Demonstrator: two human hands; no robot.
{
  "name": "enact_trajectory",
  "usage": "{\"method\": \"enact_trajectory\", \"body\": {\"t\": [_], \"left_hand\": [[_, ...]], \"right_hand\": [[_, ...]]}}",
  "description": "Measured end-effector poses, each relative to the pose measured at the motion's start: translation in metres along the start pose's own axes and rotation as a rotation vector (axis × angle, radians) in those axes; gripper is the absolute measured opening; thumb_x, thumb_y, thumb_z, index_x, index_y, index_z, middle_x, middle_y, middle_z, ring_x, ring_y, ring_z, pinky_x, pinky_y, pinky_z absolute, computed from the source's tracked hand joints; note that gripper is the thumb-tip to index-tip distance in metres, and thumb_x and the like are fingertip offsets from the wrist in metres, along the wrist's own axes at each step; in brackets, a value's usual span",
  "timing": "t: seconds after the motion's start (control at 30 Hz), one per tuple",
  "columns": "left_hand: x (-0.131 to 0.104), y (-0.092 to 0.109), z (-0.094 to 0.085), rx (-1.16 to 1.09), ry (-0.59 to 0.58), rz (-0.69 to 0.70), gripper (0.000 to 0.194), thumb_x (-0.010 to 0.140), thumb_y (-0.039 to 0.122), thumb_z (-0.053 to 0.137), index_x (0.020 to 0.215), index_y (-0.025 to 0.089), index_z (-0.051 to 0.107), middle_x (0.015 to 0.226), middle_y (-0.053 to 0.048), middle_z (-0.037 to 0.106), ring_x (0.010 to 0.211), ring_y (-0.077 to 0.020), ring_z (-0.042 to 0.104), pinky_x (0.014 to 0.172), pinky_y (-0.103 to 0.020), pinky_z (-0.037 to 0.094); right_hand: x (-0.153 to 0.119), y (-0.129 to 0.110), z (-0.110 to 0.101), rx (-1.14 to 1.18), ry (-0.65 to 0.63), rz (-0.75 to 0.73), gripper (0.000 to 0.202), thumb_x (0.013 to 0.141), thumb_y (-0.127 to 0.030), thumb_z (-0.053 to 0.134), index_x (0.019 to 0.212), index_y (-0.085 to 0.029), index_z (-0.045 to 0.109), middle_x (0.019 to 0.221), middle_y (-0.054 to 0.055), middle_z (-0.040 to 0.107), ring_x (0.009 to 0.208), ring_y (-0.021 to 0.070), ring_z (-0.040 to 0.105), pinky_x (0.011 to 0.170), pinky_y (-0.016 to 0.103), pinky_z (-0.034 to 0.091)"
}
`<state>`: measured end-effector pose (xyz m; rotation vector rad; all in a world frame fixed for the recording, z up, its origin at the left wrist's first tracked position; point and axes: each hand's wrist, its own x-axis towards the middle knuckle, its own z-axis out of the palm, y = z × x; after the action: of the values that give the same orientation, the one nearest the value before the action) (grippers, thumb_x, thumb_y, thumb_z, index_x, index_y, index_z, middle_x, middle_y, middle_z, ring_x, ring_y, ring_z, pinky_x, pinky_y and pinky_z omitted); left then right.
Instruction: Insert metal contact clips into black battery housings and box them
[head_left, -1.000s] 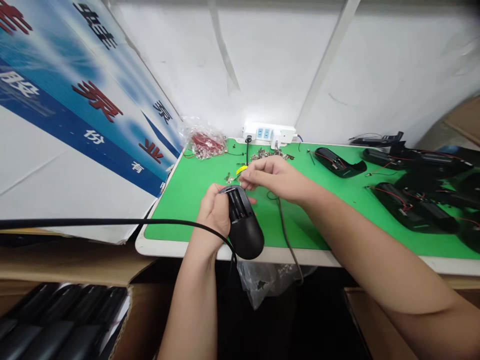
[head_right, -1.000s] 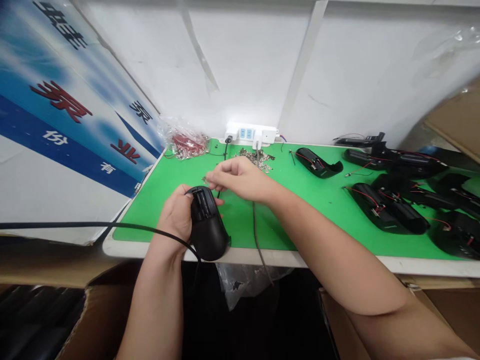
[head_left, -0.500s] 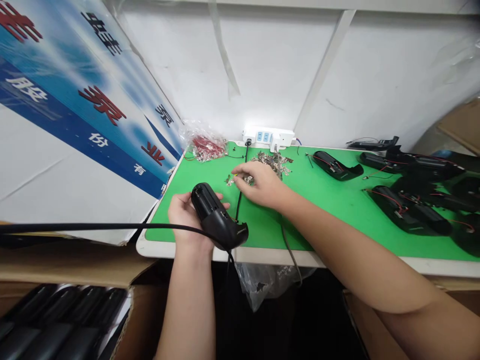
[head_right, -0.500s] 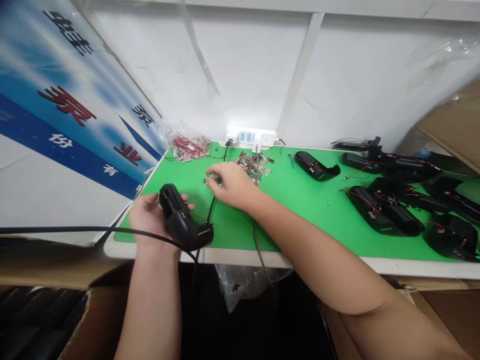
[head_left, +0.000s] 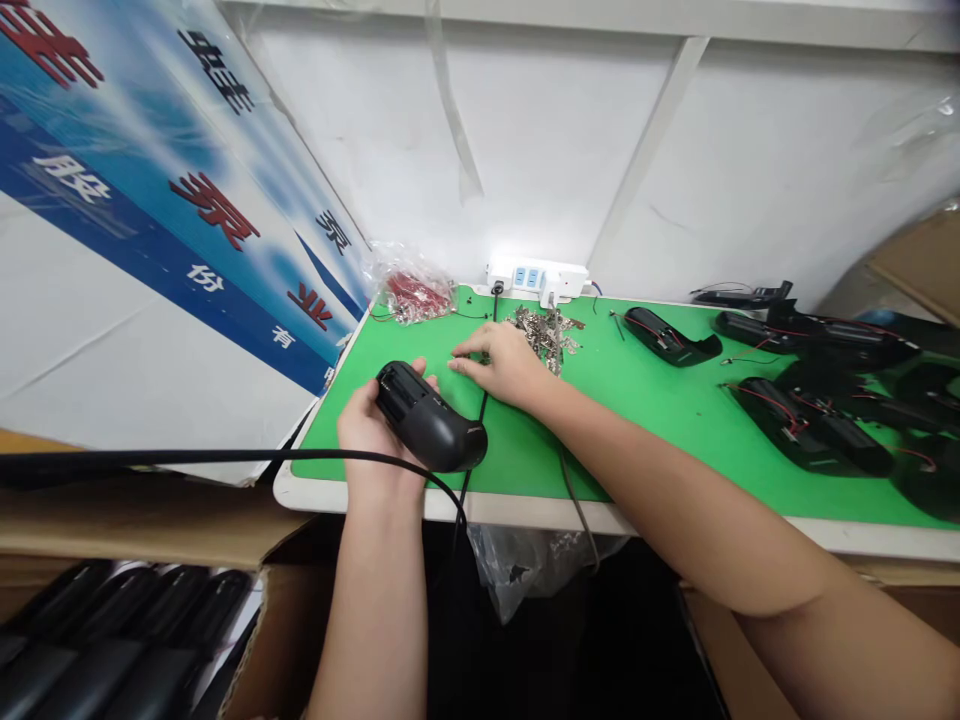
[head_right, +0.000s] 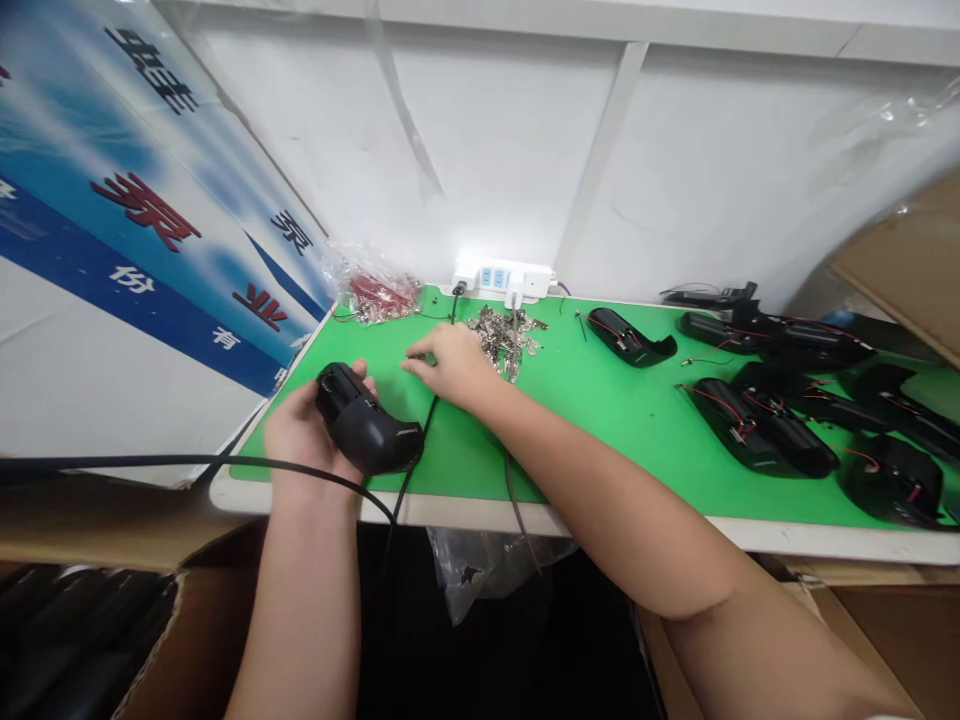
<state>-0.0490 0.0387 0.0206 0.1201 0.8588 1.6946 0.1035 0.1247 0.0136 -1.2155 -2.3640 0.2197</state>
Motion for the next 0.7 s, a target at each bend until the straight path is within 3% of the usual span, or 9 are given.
{"method": "enact_trajectory", "body": {"t": [0.17, 0.27, 0.4, 0.53, 0.7], "left_hand": [[-0.008, 0.000, 0.003, 0.080, -0.089, -0.153, 0.020, 0.093, 0.018, 0.050, 0.103, 0.009, 0.065, 0.093, -0.014, 0.078, 0.069, -0.0221, 0.075, 0.063, -0.033, 0.063], [-0.011, -0.003, 0.002, 0.127, -0.149, -0.152, 0.015, 0.094, 0.018, 0.053, 0.104, 0.013, 0.062, 0.102, -0.017, 0.078, 0.082, -0.0282, 0.078, 0.070, -0.041, 0.066], [-0.014, -0.006, 0.001, 0.167, -0.208, -0.151, 0.010, 0.092, 0.017, 0.054, 0.101, 0.015, 0.059, 0.101, -0.017, 0.078, 0.090, -0.0310, 0.079, 0.077, -0.053, 0.066], [-0.016, -0.004, 0.001, 0.173, -0.262, -0.159, 0.013, 0.090, 0.017, 0.053, 0.102, 0.017, 0.059, 0.099, -0.015, 0.078, 0.089, -0.0315, 0.079, 0.080, -0.058, 0.065], [-0.017, -0.003, -0.002, 0.091, -0.293, -0.040, 0.024, 0.081, 0.011, 0.059, 0.104, 0.017, 0.063, 0.102, -0.013, 0.078, 0.092, -0.0312, 0.078, 0.088, -0.057, 0.064]], "right_hand": [[-0.006, 0.006, -0.006, 0.386, 0.151, 0.120, 0.025, 0.090, -0.034, 0.072, 0.106, -0.018, 0.082, 0.106, 0.009, 0.080, 0.098, 0.0230, 0.073, 0.088, 0.035, 0.054], [-0.011, 0.009, -0.010, 0.483, 0.196, 0.141, 0.028, 0.090, -0.034, 0.069, 0.107, -0.016, 0.080, 0.099, 0.009, 0.080, 0.089, 0.0220, 0.074, 0.081, 0.034, 0.056], [-0.016, 0.005, -0.020, 0.460, 0.252, 0.086, 0.025, 0.090, -0.027, 0.063, 0.107, -0.013, 0.076, 0.097, 0.009, 0.078, 0.085, 0.0192, 0.071, 0.078, 0.032, 0.055], [-0.023, -0.004, -0.028, 0.421, 0.266, 0.019, 0.027, 0.095, -0.032, 0.058, 0.112, -0.015, 0.072, 0.097, 0.008, 0.075, 0.085, 0.0181, 0.068, 0.078, 0.030, 0.053], [-0.024, -0.002, -0.027, 0.230, 0.145, 0.010, 0.022, 0.092, -0.028, 0.059, 0.099, -0.015, 0.075, 0.088, 0.006, 0.073, 0.079, 0.0180, 0.065, 0.073, 0.030, 0.046]]}}
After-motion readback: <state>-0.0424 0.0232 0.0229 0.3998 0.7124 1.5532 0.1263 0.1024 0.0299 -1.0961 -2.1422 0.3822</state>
